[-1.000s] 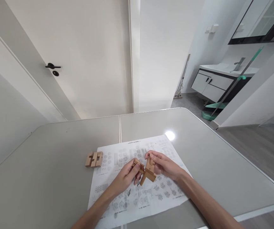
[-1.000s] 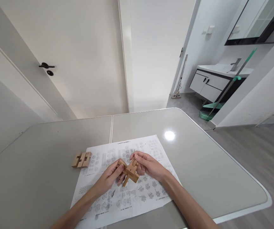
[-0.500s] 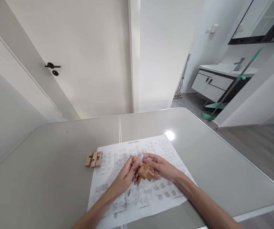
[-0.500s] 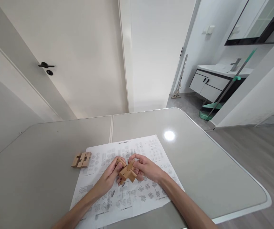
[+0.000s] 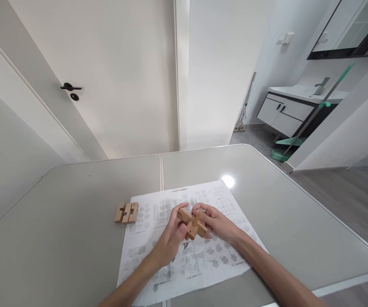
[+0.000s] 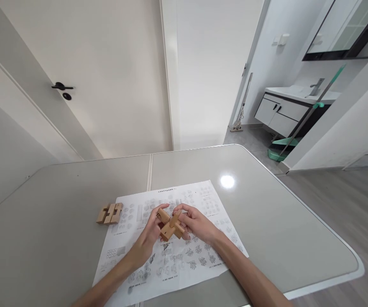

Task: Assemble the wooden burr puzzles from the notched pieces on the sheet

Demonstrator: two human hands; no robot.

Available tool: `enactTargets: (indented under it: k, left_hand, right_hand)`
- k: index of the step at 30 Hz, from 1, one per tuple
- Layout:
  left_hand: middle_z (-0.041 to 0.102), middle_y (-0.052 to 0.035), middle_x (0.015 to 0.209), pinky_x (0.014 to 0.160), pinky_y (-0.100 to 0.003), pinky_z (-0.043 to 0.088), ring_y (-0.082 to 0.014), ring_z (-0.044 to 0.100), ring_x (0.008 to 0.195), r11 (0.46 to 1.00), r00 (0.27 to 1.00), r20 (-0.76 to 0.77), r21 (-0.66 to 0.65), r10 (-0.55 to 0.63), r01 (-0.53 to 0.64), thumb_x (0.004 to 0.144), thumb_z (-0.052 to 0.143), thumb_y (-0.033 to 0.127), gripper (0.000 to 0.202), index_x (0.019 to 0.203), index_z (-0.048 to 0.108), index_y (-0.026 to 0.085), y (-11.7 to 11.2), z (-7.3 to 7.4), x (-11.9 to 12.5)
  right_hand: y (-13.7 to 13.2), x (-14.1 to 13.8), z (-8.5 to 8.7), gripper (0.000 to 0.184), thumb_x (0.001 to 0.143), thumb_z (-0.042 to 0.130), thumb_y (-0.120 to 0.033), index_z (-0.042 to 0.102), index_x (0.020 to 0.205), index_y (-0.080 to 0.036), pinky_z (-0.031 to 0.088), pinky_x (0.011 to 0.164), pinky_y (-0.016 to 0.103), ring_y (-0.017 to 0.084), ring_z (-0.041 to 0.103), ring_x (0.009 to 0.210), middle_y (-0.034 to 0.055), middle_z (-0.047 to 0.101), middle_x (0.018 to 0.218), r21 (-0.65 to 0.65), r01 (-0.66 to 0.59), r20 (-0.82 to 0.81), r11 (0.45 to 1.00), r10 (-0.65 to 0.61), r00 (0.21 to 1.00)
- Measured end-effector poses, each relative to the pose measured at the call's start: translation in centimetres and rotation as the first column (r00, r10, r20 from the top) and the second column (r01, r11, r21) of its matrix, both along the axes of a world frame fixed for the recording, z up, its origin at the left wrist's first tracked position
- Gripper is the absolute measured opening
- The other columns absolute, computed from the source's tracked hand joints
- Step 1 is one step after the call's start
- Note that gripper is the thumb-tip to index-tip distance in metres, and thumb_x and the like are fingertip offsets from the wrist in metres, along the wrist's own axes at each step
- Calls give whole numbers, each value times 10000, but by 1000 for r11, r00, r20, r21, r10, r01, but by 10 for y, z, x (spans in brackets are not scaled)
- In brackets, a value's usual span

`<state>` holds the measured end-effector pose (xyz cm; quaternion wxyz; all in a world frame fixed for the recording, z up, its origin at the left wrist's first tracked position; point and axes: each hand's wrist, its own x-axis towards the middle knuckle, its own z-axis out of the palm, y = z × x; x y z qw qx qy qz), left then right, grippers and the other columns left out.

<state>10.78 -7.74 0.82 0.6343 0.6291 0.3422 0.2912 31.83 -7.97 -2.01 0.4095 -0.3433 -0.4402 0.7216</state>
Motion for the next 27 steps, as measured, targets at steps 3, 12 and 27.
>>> enactTargets:
  k: [3, 12, 27]
  left_hand:
    - [583, -52, 1074, 808, -355, 494, -220, 590, 911, 993, 997, -72, 119, -2, 11, 773, 804, 550, 961, 1523, 248, 323, -2, -3, 0]
    - [608, -10, 870, 603, -250, 485, -164, 596, 724, 957, 967, -228, 285, 116, -48, 784, 727, 262, 528, 1280, 549, 219, 5, 2, 6]
    - [672, -74, 988, 901, -383, 518, -241, 634, 951, 997, 997, -33, 26, 76, -76, 943, 579, 554, 669, 1481, 487, 167, 9, 4, 2]
  right_hand:
    - [0, -1, 0, 354, 959, 629, -569, 566, 1030, -228, 346, 454, 215, 85, 439, 409, -79, 573, 544, 26, 3, 8, 1000, -3, 1000]
    - [-1, -1, -1, 377, 971, 615, -571, 554, 1055, -209, 405, 451, 216, 106, 534, 440, -36, 664, 605, 64, -19, 33, 998, 17, 999]
    - [-1, 0, 12, 317, 933, 715, -478, 596, 1011, -194, 359, 476, 225, 87, 501, 462, -22, 633, 660, -55, 7, -183, 998, -17, 983]
